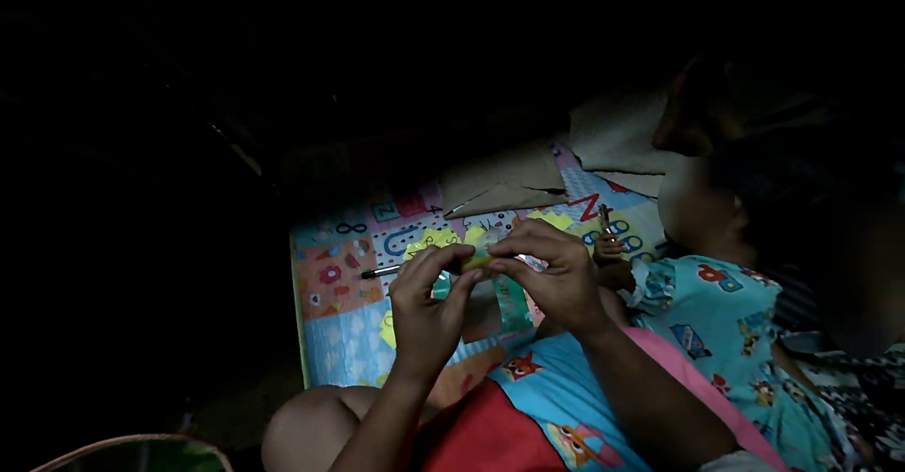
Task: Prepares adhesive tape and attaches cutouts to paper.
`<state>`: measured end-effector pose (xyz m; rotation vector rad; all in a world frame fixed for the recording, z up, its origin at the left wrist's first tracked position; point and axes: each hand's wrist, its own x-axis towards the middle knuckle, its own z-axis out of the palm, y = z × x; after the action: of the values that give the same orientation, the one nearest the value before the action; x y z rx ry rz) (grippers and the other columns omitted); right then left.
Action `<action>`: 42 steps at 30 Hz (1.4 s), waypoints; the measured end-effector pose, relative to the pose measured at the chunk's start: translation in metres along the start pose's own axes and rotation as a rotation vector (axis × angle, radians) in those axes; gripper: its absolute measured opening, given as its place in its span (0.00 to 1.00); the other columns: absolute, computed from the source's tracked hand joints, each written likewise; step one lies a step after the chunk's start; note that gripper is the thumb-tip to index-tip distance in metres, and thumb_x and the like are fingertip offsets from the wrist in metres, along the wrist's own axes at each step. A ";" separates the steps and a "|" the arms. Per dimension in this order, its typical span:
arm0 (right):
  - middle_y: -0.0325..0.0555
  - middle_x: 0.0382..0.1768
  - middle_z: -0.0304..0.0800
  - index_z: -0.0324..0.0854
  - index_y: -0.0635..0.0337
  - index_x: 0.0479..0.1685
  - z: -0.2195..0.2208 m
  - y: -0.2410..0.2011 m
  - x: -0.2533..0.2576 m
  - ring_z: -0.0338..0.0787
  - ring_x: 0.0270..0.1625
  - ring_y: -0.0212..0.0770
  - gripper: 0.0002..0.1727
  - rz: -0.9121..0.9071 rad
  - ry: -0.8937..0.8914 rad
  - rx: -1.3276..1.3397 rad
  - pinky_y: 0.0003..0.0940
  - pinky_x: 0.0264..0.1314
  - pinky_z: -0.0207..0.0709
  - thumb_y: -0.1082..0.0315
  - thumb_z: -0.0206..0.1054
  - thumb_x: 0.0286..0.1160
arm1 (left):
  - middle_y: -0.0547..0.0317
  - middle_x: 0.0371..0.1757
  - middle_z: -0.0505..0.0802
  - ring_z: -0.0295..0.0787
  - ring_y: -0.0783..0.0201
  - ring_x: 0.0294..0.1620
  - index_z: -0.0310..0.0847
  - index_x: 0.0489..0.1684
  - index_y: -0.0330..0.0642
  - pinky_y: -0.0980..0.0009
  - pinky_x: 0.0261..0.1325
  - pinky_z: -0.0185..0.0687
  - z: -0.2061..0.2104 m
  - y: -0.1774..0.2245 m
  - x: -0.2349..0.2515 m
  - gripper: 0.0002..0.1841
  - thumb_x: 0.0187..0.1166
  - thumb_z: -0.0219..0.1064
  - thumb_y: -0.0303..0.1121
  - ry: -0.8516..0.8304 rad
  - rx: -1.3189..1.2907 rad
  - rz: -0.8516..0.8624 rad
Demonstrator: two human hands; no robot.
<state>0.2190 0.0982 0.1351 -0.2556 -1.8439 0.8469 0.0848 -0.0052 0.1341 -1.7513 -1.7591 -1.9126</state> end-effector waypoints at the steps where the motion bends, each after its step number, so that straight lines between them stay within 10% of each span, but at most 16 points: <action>1: 0.38 0.33 0.89 0.94 0.64 0.36 0.000 0.000 0.000 0.86 0.43 0.25 0.04 0.006 -0.001 0.006 0.18 0.52 0.79 0.74 0.76 0.64 | 0.67 0.37 0.91 0.85 0.82 0.42 0.89 0.43 0.35 0.82 0.54 0.79 0.000 0.000 0.000 0.09 0.69 0.73 0.26 0.000 0.000 -0.001; 42: 0.37 0.31 0.87 0.93 0.62 0.33 -0.002 -0.003 0.000 0.83 0.40 0.28 0.03 0.068 -0.051 -0.120 0.22 0.48 0.75 0.72 0.75 0.67 | 0.64 0.34 0.91 0.84 0.82 0.42 0.92 0.35 0.33 0.85 0.51 0.78 -0.001 0.000 -0.002 0.04 0.71 0.72 0.24 0.003 0.002 -0.059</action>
<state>0.2209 0.0970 0.1377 -0.3773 -1.9465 0.7966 0.0850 -0.0069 0.1330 -1.7137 -1.8311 -1.9330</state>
